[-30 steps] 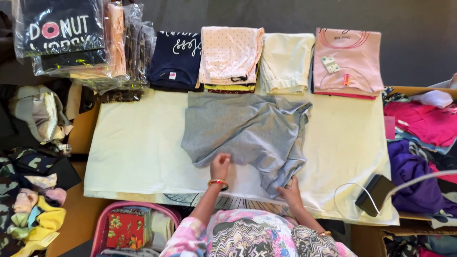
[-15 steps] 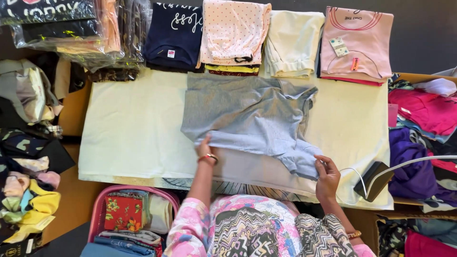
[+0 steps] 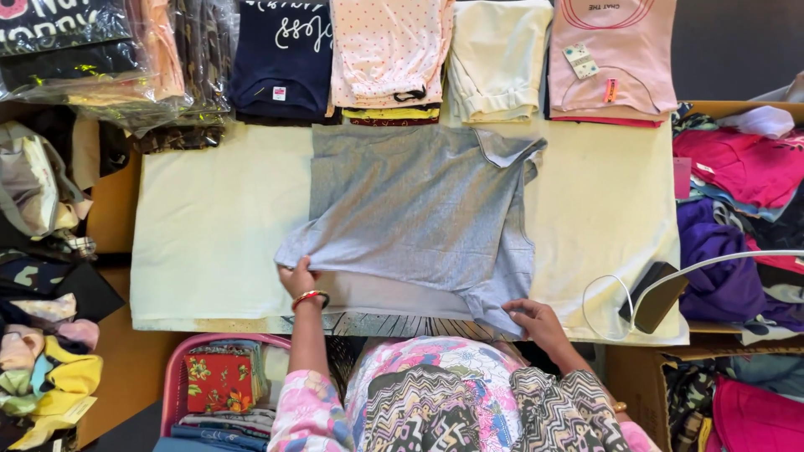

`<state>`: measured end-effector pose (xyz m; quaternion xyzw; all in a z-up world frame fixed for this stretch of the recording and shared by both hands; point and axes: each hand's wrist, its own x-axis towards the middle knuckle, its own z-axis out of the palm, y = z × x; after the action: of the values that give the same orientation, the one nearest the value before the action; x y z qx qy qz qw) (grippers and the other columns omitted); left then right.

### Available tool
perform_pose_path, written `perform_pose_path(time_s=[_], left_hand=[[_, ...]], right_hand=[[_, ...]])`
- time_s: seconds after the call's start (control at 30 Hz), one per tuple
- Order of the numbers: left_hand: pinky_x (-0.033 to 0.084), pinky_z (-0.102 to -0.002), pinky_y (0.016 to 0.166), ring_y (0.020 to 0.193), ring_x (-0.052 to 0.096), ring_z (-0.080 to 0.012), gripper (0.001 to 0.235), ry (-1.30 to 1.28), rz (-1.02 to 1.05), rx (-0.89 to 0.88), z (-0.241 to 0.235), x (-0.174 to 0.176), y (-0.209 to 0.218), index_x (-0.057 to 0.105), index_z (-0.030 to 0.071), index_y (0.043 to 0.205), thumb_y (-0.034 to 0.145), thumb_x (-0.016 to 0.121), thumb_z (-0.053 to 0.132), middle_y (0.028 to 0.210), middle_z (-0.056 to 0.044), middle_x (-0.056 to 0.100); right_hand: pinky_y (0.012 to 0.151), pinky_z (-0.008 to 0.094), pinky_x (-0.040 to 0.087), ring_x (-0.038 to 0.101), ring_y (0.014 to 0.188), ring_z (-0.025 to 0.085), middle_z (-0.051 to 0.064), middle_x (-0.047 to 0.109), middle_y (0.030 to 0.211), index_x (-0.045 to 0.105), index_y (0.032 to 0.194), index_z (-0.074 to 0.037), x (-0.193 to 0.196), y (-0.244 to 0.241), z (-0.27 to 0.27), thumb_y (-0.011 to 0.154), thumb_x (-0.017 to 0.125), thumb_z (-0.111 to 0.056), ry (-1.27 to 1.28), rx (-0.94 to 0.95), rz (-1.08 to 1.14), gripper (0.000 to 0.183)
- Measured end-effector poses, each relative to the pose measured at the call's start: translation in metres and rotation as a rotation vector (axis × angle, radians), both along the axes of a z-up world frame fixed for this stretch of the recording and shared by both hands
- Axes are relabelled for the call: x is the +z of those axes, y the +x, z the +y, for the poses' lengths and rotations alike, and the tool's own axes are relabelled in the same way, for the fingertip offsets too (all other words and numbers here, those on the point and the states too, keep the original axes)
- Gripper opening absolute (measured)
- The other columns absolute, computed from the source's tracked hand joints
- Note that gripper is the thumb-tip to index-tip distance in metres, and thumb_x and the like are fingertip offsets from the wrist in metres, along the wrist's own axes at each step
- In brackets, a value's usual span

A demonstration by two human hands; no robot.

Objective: The person folds a grey t-shirt and a pink t-shirt on a table covered with a white sheet. They smooth out the fabric, fold the sleeves and sides, and then fold the shirts into compact rectangles. The folded shirts are placed on a stack of other folded clothes.

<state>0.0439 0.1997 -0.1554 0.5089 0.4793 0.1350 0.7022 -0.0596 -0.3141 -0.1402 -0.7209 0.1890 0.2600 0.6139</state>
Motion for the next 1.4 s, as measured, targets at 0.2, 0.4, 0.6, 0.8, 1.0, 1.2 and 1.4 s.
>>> perform_pose_path(time_s=[0.2, 0.4, 0.6, 0.8, 1.0, 1.2, 1.4], left_hand=[[0.046, -0.024, 0.041, 0.057, 0.055, -0.0113, 0.078, 0.2, 0.058, -0.066, 0.014, 0.032, -0.026, 0.056, 0.028, 0.144, 0.078, 0.056, -0.012, 0.143, -0.011, 0.049], [0.056, -0.017, 0.073, 0.098, 0.068, -0.0044, 0.07, 0.49, -0.023, -0.23, 0.055, -0.112, -0.064, 0.061, 0.01, 0.147, 0.081, 0.065, -0.013, 0.154, -0.021, 0.06], [0.047, -0.03, 0.042, 0.058, 0.062, -0.0134, 0.046, 0.188, 0.033, -0.196, 0.023, 0.018, 0.014, 0.073, 0.014, 0.128, 0.091, 0.054, -0.005, 0.089, -0.01, 0.073], [0.047, -0.031, 0.053, 0.052, 0.057, -0.0148, 0.029, 0.007, 0.011, -0.406, 0.021, 0.033, 0.075, 0.065, 0.023, 0.121, 0.093, 0.07, 0.031, 0.07, -0.005, 0.065], [0.053, -0.04, 0.083, 0.089, 0.062, -0.0261, 0.052, 1.004, 0.003, -0.49, 0.059, -0.069, 0.072, 0.073, 0.011, 0.122, 0.077, 0.092, 0.031, 0.098, -0.009, 0.066], [0.057, -0.04, 0.082, 0.092, 0.07, -0.0255, 0.067, 0.698, 0.187, -0.715, 0.056, -0.036, 0.065, 0.065, 0.011, 0.133, 0.072, 0.089, 0.025, 0.11, -0.013, 0.072], [0.054, -0.037, 0.07, 0.071, 0.068, -0.019, 0.034, 0.752, 0.147, -0.841, 0.085, -0.072, 0.063, 0.075, 0.003, 0.098, 0.075, 0.089, 0.025, 0.081, -0.007, 0.073]], right_hand=[[0.046, 0.027, 0.046, 0.054, 0.047, 0.012, 0.006, 0.068, 0.067, 0.078, 0.112, -0.002, -0.003, -0.007, -0.015, 0.092, 0.064, -0.004, -0.086, 0.094, 0.251, 0.025], [0.045, 0.031, 0.047, 0.059, 0.046, 0.017, 0.008, 0.065, 0.062, 0.075, 0.111, 0.002, -0.028, -0.014, -0.024, 0.091, 0.064, -0.003, 0.051, 0.153, 0.342, 0.023], [0.057, 0.027, 0.053, 0.06, 0.059, 0.011, 0.005, 0.073, 0.077, 0.079, 0.117, -0.005, 0.039, 0.063, -0.014, 0.094, 0.063, -0.008, -0.041, 0.123, 0.146, 0.028], [0.074, 0.026, 0.054, 0.064, 0.083, 0.011, 0.002, 0.072, 0.101, 0.063, 0.134, -0.01, 0.037, 0.126, -0.013, 0.1, 0.058, -0.014, 0.053, -0.294, -0.269, 0.034], [0.081, 0.028, 0.055, 0.065, 0.09, 0.011, 0.004, 0.072, 0.104, 0.064, 0.13, -0.004, -0.054, 0.107, -0.039, 0.085, 0.063, 0.008, -0.023, -0.253, -0.345, 0.047], [0.084, 0.039, 0.054, 0.066, 0.091, 0.03, 0.014, 0.074, 0.098, 0.068, 0.114, -0.003, -0.049, 0.086, -0.028, 0.068, 0.072, 0.002, -0.595, 0.122, -0.549, 0.046], [0.083, 0.045, 0.055, 0.07, 0.093, 0.036, 0.019, 0.075, 0.097, 0.075, 0.097, -0.006, -0.055, 0.091, -0.029, 0.077, 0.072, -0.008, -0.832, 0.284, -0.381, 0.021]])
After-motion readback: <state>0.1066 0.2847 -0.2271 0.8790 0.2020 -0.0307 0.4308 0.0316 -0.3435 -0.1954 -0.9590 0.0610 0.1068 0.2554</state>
